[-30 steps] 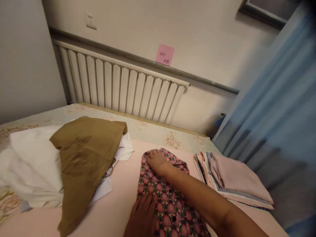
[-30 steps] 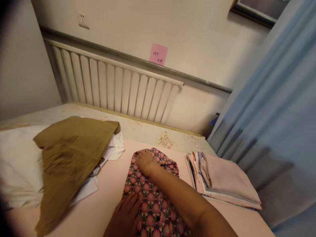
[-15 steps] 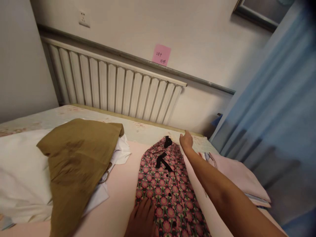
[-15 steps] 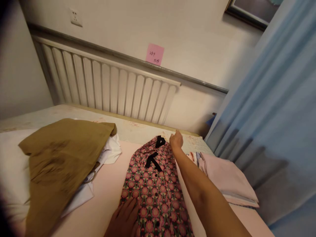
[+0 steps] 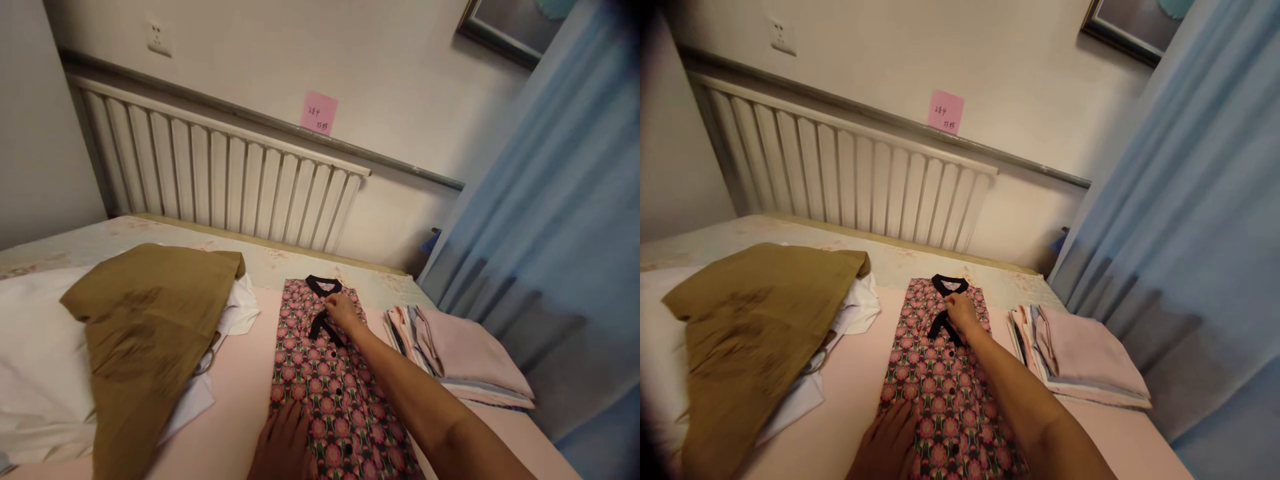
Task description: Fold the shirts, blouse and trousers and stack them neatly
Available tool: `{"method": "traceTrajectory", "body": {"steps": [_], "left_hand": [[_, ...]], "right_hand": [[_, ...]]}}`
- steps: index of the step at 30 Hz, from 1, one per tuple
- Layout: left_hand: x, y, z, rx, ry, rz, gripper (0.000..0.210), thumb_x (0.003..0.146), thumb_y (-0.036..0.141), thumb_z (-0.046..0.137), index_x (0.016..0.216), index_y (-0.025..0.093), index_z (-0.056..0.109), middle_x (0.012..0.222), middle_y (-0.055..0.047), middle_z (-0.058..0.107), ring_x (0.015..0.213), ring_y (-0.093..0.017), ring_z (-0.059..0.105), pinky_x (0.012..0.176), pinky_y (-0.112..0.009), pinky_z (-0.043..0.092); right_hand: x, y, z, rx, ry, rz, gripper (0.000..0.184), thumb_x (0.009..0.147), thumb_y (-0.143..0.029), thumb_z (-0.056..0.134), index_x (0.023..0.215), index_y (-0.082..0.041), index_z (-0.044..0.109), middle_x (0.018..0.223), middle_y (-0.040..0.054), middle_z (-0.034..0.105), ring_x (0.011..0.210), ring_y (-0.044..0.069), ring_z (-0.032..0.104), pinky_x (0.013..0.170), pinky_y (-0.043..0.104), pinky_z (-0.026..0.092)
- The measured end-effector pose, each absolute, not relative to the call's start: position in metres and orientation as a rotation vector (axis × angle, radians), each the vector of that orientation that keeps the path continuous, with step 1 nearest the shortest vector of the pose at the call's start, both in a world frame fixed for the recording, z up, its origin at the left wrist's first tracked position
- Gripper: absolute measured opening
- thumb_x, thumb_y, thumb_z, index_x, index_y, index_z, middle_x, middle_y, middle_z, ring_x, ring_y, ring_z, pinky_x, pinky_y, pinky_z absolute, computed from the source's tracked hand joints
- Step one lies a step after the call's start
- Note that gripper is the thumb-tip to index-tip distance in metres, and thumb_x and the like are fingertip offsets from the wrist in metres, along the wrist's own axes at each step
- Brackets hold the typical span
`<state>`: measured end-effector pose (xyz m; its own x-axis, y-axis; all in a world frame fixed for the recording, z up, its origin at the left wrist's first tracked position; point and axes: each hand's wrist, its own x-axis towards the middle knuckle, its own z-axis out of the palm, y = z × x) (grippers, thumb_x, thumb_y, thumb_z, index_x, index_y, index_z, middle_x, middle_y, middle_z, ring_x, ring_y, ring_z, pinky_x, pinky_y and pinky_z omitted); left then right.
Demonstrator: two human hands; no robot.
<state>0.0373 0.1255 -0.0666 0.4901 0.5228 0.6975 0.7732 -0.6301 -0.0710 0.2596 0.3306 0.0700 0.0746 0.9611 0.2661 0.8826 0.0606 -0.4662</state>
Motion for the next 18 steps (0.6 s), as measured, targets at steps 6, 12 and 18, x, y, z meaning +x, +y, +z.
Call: {"method": "traceTrajectory", "body": {"steps": [6, 12, 18], "left_hand": [[0.041, 0.114, -0.051, -2.364, -1.406, -1.164, 0.041, 0.087, 0.023, 0.045, 0.127, 0.021, 0.054, 0.136, -0.007, 0.056, 0.126, -0.02, 0.049, 0.098, -0.035, 0.045], [0.027, 0.118, -0.026, -2.324, -2.089, -1.333, 0.043, 0.09, 0.034, 0.035, 0.119, 0.013, 0.057, 0.127, -0.015, 0.058, 0.119, -0.027, 0.053, 0.101, -0.046, 0.043], [0.017, 0.097, 0.001, -2.427, -2.403, -1.298, 0.042, 0.088, 0.04, 0.033, 0.113, 0.018, 0.06, 0.111, -0.009, 0.068, 0.104, -0.023, 0.061, 0.091, -0.036, 0.047]], "right_hand": [[0.297, 0.256, 0.052, -1.891, -1.624, 0.176, 0.031, 0.081, -0.018, 0.05, 0.106, -0.019, 0.067, 0.104, 0.0063, 0.07, 0.096, 0.018, 0.061, 0.084, 0.024, 0.041], [0.349, 0.148, 0.027, -2.024, -1.24, 0.301, 0.034, 0.075, -0.027, 0.05, 0.101, -0.014, 0.068, 0.09, 0.0091, 0.071, 0.084, 0.021, 0.065, 0.076, 0.027, 0.046], [0.349, 0.051, 0.009, -1.941, -1.045, 0.638, 0.031, 0.071, -0.048, 0.054, 0.063, -0.018, 0.061, 0.056, 0.0005, 0.061, 0.057, 0.017, 0.056, 0.054, 0.025, 0.043]]}}
